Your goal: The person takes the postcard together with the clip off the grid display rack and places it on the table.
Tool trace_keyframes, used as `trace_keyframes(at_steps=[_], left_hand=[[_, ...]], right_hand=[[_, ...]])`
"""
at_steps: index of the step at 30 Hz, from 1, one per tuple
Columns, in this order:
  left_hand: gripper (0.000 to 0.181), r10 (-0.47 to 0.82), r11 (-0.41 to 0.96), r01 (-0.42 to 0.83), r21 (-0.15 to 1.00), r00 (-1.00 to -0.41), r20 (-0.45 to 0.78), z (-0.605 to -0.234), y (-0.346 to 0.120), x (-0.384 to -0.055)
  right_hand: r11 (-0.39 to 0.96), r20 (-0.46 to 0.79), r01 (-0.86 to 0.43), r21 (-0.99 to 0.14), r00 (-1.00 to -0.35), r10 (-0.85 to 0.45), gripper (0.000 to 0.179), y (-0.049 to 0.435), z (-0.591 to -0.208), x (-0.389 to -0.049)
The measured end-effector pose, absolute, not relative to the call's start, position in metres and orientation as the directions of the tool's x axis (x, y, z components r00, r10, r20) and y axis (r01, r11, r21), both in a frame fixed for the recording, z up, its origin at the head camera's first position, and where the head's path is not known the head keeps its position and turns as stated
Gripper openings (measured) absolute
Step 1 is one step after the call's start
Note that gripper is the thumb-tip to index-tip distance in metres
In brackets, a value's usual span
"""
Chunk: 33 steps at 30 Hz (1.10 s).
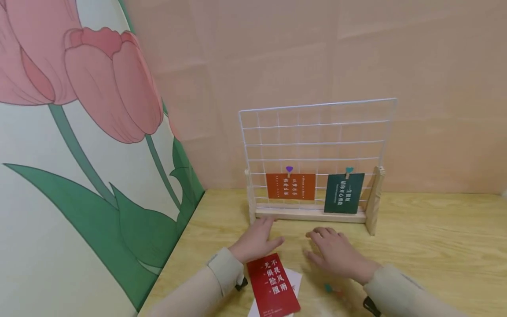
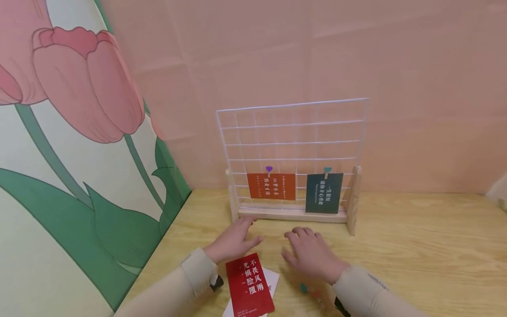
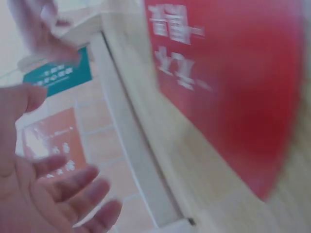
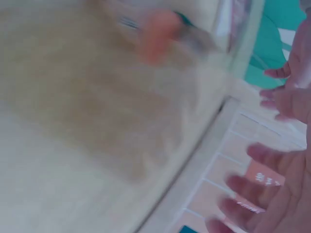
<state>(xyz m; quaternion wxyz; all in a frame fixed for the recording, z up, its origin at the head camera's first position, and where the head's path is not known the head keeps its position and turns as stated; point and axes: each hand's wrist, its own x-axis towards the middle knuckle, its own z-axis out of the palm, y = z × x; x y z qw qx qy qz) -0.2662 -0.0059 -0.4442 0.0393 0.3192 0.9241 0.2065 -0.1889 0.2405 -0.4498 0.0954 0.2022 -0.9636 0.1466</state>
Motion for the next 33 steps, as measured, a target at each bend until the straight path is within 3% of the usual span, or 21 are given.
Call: trace_keyframes(at_steps=[4,9,15,25,33], left_hand=[[0.079,0.544,0.741,0.557,0.375,-0.825,0.151,-0.433,0.006,-0.266],[0.096,0.459,0.84,0.489,0.236,-0.872,0.173,-0.42,0.013,-0.271],[0.105,0.437,0.869,0.456,0.194,-0.889,0.137,-0.407,0.012,-0.288],[0.103,0.47,0.855,0.471,0.217,-0.881,0.061,-0.387,0.005,-0.304],[0.097,0.495,0.821,0.482,0.307,-0.868,0.039,-0.379,0.012,-0.31]], right_hand=[[0.906,0.357,-0.364,-0.217,-0.893,-0.273,0.067,0.23,-0.441,-0.205],[0.92,0.333,-0.281,-0.272,-0.925,-0.185,0.083,0.219,-0.424,-0.223],[0.917,0.276,-0.247,-0.312,-0.948,-0.161,0.083,0.214,-0.4,-0.242],[0.939,0.242,-0.209,-0.274,-0.96,-0.143,0.083,0.219,-0.375,-0.264],[0.944,0.243,-0.197,-0.264,-0.961,-0.133,0.082,0.219,-0.361,-0.277]])
